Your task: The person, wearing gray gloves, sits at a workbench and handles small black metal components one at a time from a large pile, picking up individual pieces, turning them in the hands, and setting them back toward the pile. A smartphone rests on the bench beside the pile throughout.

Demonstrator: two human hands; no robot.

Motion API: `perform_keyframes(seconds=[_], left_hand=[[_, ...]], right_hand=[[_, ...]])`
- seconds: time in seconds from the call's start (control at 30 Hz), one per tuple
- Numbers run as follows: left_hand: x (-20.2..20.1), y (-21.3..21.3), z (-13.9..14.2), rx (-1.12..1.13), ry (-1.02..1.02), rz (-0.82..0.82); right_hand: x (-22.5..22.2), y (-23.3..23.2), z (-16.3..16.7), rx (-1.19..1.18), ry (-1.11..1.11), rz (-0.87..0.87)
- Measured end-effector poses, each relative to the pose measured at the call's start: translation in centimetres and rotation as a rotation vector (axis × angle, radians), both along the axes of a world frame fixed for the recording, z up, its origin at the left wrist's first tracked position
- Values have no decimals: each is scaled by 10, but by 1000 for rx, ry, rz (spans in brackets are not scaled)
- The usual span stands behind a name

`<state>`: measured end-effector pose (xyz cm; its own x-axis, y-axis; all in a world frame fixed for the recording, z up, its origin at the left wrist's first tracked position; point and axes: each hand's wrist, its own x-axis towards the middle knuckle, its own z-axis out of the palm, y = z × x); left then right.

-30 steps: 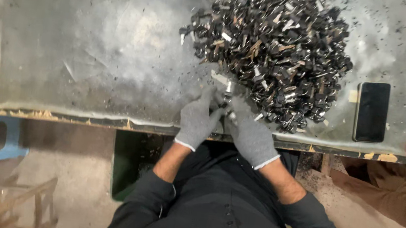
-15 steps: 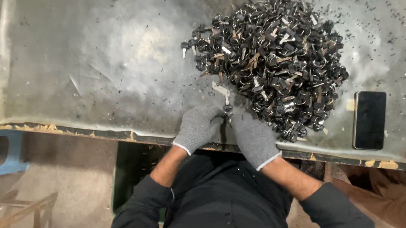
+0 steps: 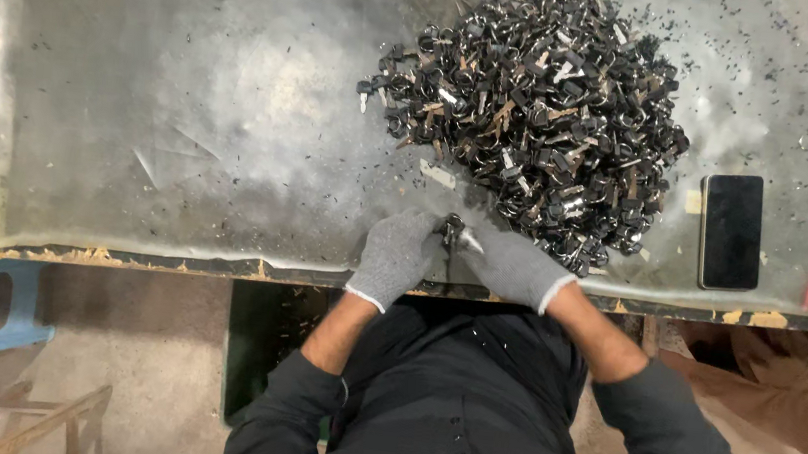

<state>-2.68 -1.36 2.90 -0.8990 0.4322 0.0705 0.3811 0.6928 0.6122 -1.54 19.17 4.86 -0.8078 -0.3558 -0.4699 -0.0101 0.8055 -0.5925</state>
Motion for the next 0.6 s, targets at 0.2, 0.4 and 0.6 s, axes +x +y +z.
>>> perform_keyframes(seconds=[0.2, 0.4, 0.6], left_hand=[[10, 2, -14, 15, 81, 10], [14, 0, -10, 77, 128, 1], [17, 0, -2, 99, 186, 23]], right_hand=[[31, -25, -12, 164, 389, -100], [16, -21, 4, 182, 246, -74], [23, -31, 6, 249, 161, -129]])
